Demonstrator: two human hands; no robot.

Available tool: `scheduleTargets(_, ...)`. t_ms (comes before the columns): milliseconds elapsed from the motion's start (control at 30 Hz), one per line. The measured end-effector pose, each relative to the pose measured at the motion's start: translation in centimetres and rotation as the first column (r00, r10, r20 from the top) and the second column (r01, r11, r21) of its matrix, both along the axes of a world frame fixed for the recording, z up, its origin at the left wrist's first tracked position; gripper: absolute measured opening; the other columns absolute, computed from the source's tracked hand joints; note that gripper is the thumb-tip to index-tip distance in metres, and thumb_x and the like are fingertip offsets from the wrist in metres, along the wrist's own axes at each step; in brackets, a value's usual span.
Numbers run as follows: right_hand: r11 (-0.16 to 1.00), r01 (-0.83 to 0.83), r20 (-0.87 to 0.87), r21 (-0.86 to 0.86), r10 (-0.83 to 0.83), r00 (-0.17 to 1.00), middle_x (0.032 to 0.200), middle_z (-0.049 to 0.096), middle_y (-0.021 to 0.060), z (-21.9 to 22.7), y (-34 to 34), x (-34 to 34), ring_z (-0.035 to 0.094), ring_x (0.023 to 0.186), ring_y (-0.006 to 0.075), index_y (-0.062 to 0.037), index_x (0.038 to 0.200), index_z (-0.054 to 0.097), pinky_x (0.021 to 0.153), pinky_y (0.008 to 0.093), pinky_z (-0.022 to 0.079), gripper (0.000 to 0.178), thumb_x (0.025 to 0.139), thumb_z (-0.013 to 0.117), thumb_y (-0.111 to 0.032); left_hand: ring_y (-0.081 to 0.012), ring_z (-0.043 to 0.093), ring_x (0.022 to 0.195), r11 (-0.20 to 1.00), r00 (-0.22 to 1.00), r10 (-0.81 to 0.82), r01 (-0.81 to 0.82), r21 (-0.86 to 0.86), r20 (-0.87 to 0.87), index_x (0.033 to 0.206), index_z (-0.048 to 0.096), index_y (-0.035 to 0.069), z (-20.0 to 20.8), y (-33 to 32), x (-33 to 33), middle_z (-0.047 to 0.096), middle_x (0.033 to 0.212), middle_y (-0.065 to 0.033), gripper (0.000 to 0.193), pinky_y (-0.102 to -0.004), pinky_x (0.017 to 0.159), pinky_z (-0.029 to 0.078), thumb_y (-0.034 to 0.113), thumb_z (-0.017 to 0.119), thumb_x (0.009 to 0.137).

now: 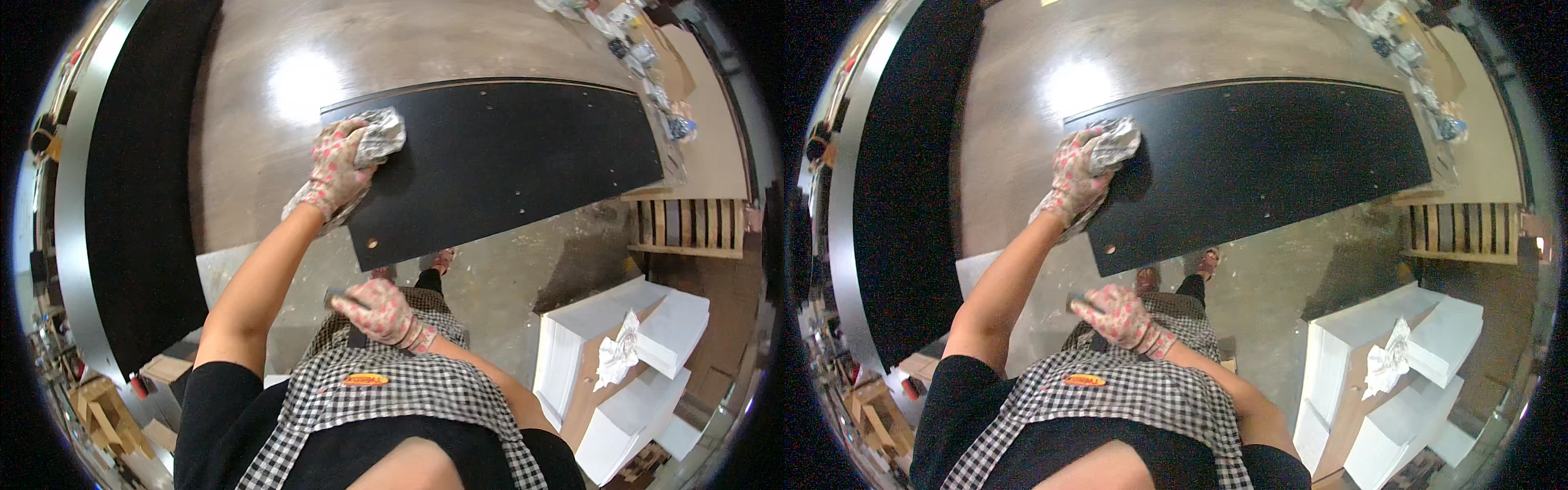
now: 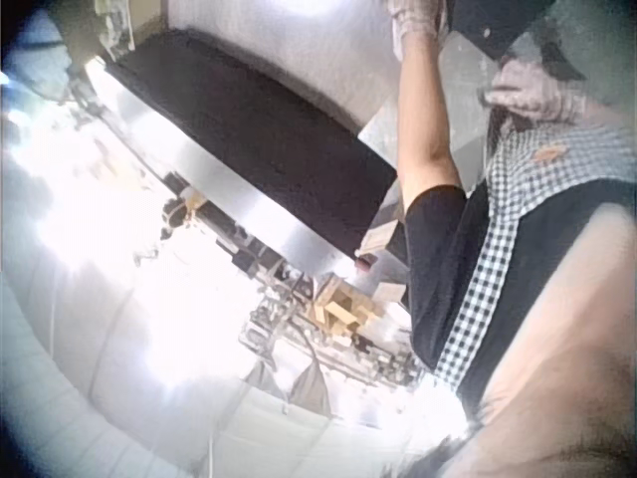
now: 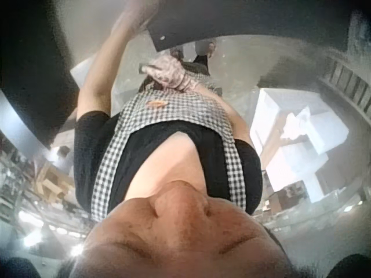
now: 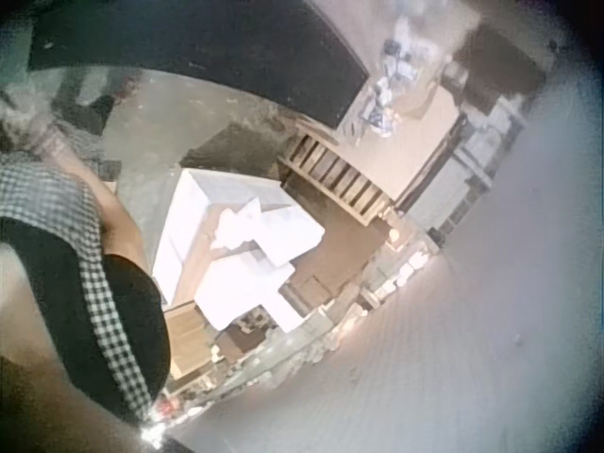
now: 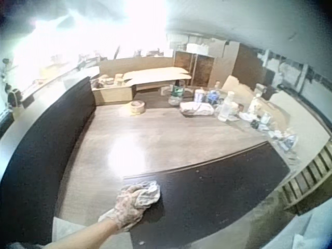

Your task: The person wipes a black rectangular panel with a cloth and a small blue tool, repeatedly cleaning the surface and edges. The person then stacks the cleaned panel with other similar panels.

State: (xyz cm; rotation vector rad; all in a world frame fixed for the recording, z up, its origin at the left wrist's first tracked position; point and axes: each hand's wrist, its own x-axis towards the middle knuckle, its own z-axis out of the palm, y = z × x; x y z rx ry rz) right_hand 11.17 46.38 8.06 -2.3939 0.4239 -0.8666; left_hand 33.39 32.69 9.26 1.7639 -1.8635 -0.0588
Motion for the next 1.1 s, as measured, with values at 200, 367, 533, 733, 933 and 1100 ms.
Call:
scheduleTargets(200, 0.954, 0.291, -0.108, -0.075, -0.298, 0.948, 0.104, 0.065, 0.0077, -0.6, -0.8, -1.3, 0.062, 0.086, 0.0241, -0.0163, 0.113, 0.072, 0.071, 0.0391, 0.051, 0.035, 0.079, 0.075, -0.011, -0.0341, 0.057, 0.117, 1.0, 0.998, -0.021, 0.02, -0.016, -0.067, 0.115, 0.073, 0.017, -0.3, -0.7, -0.1, 0.062, 0.129, -0.0101, 0.042, -0.0457, 0.101, 0.045, 0.018, 0.077, 0.073)
scheduleTargets(367, 0.818, 0.539, -0.031, -0.201, -0.555, 0.831, 0.112, 0.057, 0.0076, 0.8, -6.3, -9.6, 0.057, 0.096, 0.0271, -0.0201, 0.124, 0.067, 0.084, 0.0415, 0.049, 0.041, 0.083, 0.07, -0.014, -0.0366, 0.054, 0.118, 0.999, 0.998, -0.029, 0.028, -0.022, -0.061, 0.117, 0.068, 0.011, -0.4, -0.8, -0.2, 0.062, 0.127, -0.0095, 0.049, -0.0458, 0.102, 0.043, 0.013, 0.075, 0.069)
scheduleTargets(533, 0.608, 0.794, -0.077, -0.027, -0.793, 0.604, 0.116, 0.055, 0.0123, -0.3, -12.6, -20.7, 0.055, 0.106, 0.0336, -0.0187, 0.131, 0.062, 0.091, 0.0438, 0.049, 0.054, 0.079, 0.074, -0.008, -0.0365, 0.054, 0.119, 0.995, 0.988, -0.093, 0.088, -0.043, -0.122, 0.116, 0.07, 0.011, -0.5, -0.8, 0.1, 0.062, 0.126, -0.0133, 0.042, -0.0457, 0.103, 0.042, 0.024, 0.07, 0.076)
scheduleTargets(733, 0.401, 0.916, -0.024, 0.0, -0.916, 0.401, 0.116, 0.056, 0.0139, -1.9, -24.0, -36.6, 0.058, 0.108, 0.0319, -0.0134, 0.128, 0.064, 0.094, 0.0424, 0.048, 0.048, 0.081, 0.074, -0.007, -0.0337, 0.058, 0.114, 0.978, 0.98, 0.179, -0.187, 0.097, 0.09, 0.119, 0.069, 0.006, 1.2, -2.4, -3.9, 0.064, 0.121, -0.0147, 0.043, -0.0421, 0.099, 0.044, 0.031, 0.065, 0.084)
scheduleTargets(933, 0.366, 0.93, 0.028, -0.003, -0.93, 0.366, 0.115, 0.056, 0.0146, -1.9, -36.8, -52.9, 0.058, 0.106, 0.0322, -0.0127, 0.129, 0.063, 0.093, 0.042, 0.049, 0.052, 0.079, 0.074, -0.002, -0.0339, 0.054, 0.12, 0.943, 0.907, 0.333, -0.312, 0.119, -0.258, 0.127, 0.064, 0.008, -0.4, -13.7, -22.5, 0.06, 0.128, -0.0135, 0.049, -0.0416, 0.105, 0.043, 0.009, 0.067, 0.078)
scheduleTargets(1100, 0.13, 0.991, -0.124, -0.014, -0.984, 0.127, 0.11, 0.057, 0.0143, -0.1, -46.1, -63.9, 0.057, 0.105, 0.0332, -0.0121, 0.127, 0.065, 0.093, 0.0438, 0.048, 0.049, 0.079, 0.075, -0.006, -0.039, 0.049, 0.125, 0.985, 0.996, 0.088, -0.085, 0.153, -0.014, 0.119, 0.063, 0.008, 1.0, -21.9, -35.8, 0.056, 0.131, -0.0134, 0.056, -0.0488, 0.107, 0.036, 0.01, 0.072, 0.064)
